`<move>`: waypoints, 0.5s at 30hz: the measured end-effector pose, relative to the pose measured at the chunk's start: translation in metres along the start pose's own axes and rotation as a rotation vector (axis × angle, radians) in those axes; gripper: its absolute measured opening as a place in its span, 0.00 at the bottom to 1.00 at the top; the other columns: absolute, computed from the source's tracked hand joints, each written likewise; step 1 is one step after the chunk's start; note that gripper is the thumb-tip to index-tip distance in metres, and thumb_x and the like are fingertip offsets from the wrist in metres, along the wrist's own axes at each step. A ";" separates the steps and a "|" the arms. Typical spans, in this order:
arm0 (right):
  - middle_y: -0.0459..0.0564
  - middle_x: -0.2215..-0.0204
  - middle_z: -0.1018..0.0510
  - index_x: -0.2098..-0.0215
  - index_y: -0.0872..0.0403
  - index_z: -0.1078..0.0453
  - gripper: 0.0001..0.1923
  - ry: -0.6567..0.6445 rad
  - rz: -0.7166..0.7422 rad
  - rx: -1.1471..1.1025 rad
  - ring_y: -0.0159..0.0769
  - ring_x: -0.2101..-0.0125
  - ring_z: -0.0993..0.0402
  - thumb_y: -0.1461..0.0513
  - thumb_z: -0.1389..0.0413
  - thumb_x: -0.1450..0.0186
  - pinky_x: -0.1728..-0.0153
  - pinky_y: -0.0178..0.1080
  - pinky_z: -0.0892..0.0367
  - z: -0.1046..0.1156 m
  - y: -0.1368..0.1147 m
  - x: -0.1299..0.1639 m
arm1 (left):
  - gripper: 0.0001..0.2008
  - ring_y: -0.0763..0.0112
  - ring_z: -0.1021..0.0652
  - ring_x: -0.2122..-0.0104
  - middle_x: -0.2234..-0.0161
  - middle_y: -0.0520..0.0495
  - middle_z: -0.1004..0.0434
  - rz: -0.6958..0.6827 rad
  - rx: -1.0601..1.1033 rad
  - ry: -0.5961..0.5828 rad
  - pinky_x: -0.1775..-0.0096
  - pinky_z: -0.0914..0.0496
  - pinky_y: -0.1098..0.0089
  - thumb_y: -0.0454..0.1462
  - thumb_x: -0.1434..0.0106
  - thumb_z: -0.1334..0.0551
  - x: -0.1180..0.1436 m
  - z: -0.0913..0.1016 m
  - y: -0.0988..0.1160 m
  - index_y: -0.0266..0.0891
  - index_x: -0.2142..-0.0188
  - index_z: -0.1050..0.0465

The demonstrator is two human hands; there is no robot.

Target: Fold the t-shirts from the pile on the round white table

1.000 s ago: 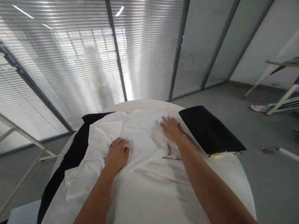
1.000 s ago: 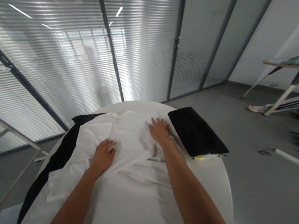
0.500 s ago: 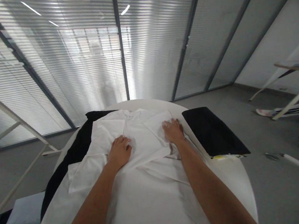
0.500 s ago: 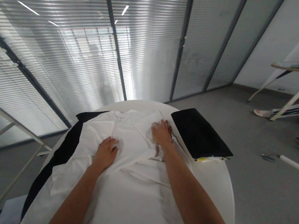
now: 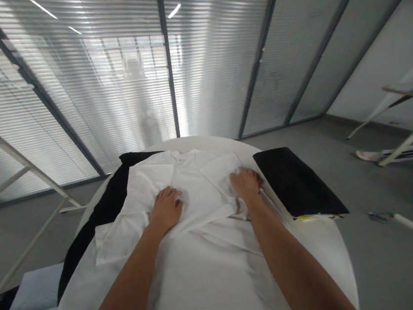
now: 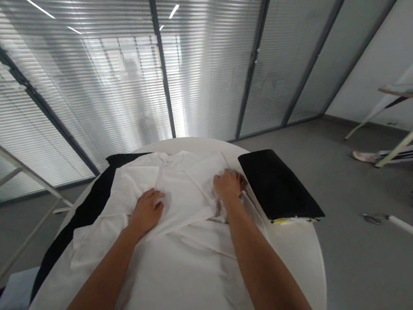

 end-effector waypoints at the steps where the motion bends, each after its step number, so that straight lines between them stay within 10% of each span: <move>1: 0.69 0.51 0.26 0.47 0.60 0.29 0.22 -0.022 0.054 0.054 0.54 0.49 0.30 0.58 0.56 0.31 0.53 0.54 0.36 0.000 -0.003 -0.002 | 0.18 0.56 0.34 0.42 0.47 0.39 0.28 0.000 -0.001 0.000 0.40 0.40 0.55 0.33 0.38 0.46 0.000 0.000 0.000 0.37 0.50 0.26; 7: 0.67 0.59 0.21 0.54 0.61 0.24 0.20 -0.115 0.395 0.291 0.50 0.56 0.23 0.68 0.57 0.32 0.59 0.46 0.31 0.007 -0.016 -0.015 | 0.18 0.57 0.34 0.42 0.47 0.39 0.28 -0.015 -0.003 0.007 0.39 0.40 0.55 0.33 0.38 0.46 0.000 0.000 0.000 0.37 0.50 0.26; 15: 0.58 0.47 0.25 0.49 0.55 0.26 0.19 -0.118 0.550 0.200 0.42 0.46 0.28 0.70 0.53 0.33 0.48 0.40 0.35 0.036 -0.030 -0.016 | 0.18 0.57 0.33 0.42 0.48 0.40 0.27 -0.015 0.007 0.009 0.39 0.40 0.55 0.34 0.38 0.46 0.000 -0.001 -0.002 0.38 0.50 0.26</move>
Point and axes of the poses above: each hand's wrist, its own x-axis away from the middle knuckle, its own z-axis out of the back of the hand, y = z × x, the point moved 8 cm from there along -x, towards the middle knuckle
